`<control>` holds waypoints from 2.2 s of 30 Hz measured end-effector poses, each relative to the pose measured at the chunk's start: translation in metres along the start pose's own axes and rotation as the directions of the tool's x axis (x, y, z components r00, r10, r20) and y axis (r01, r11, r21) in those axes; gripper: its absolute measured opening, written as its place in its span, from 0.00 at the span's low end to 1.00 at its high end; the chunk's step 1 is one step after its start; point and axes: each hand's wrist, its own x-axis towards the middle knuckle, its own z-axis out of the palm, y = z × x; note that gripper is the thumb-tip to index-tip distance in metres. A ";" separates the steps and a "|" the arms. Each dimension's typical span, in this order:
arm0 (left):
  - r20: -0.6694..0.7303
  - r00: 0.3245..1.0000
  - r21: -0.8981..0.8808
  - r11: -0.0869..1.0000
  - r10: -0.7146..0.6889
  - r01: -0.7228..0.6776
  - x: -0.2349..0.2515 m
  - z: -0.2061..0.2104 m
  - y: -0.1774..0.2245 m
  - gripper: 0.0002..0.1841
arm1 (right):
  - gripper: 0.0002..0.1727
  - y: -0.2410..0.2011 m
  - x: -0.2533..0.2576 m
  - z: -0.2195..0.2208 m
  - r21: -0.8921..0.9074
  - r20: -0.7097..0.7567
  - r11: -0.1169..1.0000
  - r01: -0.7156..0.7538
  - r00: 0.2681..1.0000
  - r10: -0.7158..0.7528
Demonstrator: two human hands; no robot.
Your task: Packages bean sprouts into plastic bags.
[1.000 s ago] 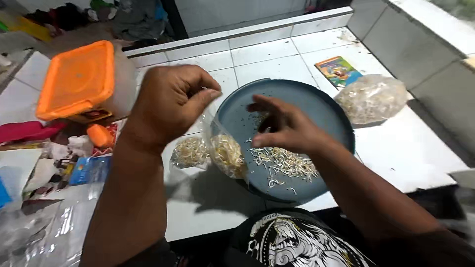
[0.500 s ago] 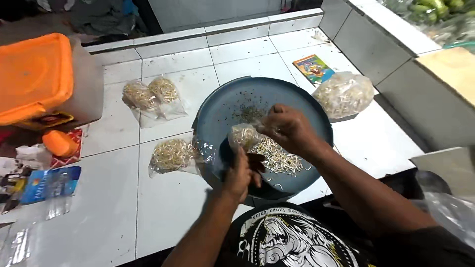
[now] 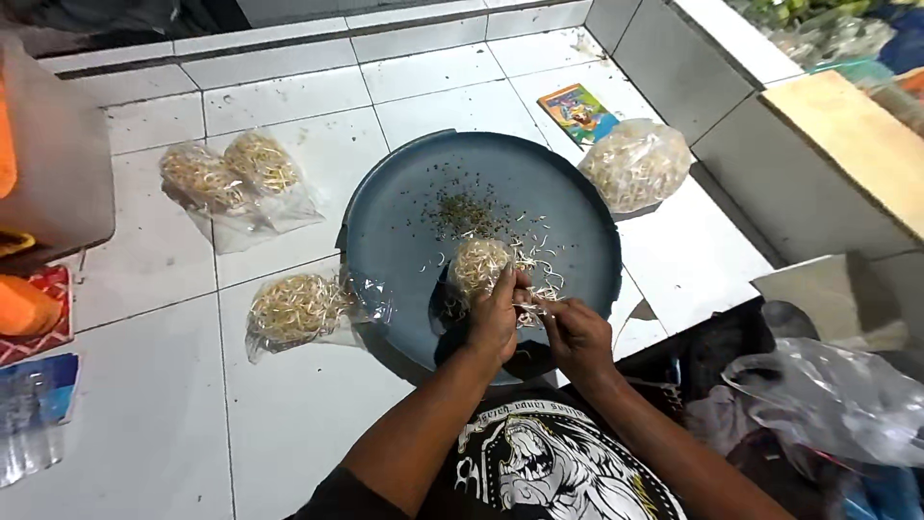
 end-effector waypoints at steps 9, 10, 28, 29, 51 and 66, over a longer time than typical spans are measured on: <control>0.144 0.984 0.673 0.718 0.108 -0.178 0.011 -0.024 -0.004 0.15 | 0.17 -0.012 0.019 0.009 0.691 0.357 0.554 -0.464 0.886 0.296; 0.114 0.990 0.704 0.696 0.086 -0.142 0.011 -0.023 -0.004 0.14 | 0.17 -0.009 0.021 0.011 0.560 0.301 0.746 -0.361 0.927 0.223; 0.514 0.849 0.846 -0.094 -0.121 -0.525 -0.004 -0.021 0.114 0.14 | 0.07 -0.025 0.060 -0.015 0.318 0.104 0.948 -0.035 0.995 0.002; 0.491 0.866 0.825 -0.270 -0.089 -0.496 -0.009 -0.011 0.117 0.14 | 0.06 -0.029 0.067 -0.014 0.231 0.045 0.967 0.104 0.992 -0.117; 0.488 0.871 0.792 0.395 0.049 -0.466 0.015 -0.025 0.054 0.08 | 0.30 -0.005 0.063 -0.009 -0.012 0.111 0.993 0.119 0.987 -0.117; 0.445 0.779 0.797 0.203 0.441 -0.570 0.009 -0.010 0.025 0.07 | 0.14 0.013 0.076 -0.011 0.688 0.455 0.537 -0.488 0.867 0.204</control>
